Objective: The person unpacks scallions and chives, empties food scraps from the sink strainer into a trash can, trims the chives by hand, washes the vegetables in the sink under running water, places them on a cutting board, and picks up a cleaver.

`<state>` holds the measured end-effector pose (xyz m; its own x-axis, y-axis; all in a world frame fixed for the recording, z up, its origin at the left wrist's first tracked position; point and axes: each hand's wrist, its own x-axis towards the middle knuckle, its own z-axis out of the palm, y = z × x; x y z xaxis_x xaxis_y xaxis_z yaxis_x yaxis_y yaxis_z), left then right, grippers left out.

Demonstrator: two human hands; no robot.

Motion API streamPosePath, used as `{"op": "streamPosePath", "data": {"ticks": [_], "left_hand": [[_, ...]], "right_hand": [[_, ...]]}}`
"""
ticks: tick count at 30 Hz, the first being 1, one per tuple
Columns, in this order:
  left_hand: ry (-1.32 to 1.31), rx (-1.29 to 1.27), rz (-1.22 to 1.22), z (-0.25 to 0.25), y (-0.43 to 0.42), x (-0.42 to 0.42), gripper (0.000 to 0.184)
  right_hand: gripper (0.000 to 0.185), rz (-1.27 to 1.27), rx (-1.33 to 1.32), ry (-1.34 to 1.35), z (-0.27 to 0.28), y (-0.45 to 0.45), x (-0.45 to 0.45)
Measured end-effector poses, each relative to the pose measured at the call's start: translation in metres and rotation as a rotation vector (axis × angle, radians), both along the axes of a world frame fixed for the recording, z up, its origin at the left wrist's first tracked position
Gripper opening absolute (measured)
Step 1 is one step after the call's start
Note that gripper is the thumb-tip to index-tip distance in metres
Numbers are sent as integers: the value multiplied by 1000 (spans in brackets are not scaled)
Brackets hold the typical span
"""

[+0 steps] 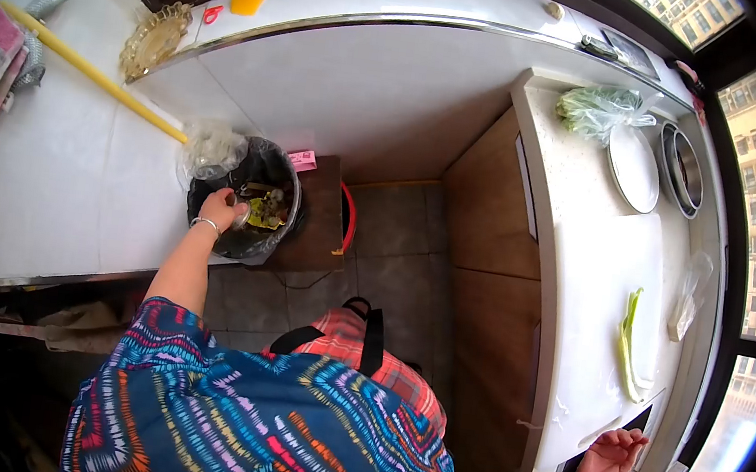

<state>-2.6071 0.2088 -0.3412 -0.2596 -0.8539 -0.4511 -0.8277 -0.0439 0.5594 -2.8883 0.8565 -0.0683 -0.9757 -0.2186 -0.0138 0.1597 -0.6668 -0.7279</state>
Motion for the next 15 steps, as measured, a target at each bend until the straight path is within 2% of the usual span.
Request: {"op": "streamPosePath", "data": {"ticks": [1, 3, 5, 7, 12, 14, 15], "left_hand": [[158, 73, 216, 8, 2, -6, 30], [704, 559, 386, 25, -3, -5, 25], [751, 584, 289, 44, -2, -8, 24], [918, 794, 242, 56, -5, -8, 25], [1105, 784, 417, 81, 4, -18, 31], [1349, 865, 159, 88, 8, -18, 47], [1347, 864, 161, 76, 6, -20, 47]], "right_hand": [[17, 13, 11, 3, -2, -3, 0], [17, 23, 29, -3, -1, -5, 3], [17, 47, 22, 12, -2, -8, 3], [18, 38, 13, 7, -2, -13, 3], [18, 55, 9, 16, -3, -21, 2], [18, 36, 4, -1, -4, -23, 2], [18, 37, 4, -4, -6, -24, 1]]}}
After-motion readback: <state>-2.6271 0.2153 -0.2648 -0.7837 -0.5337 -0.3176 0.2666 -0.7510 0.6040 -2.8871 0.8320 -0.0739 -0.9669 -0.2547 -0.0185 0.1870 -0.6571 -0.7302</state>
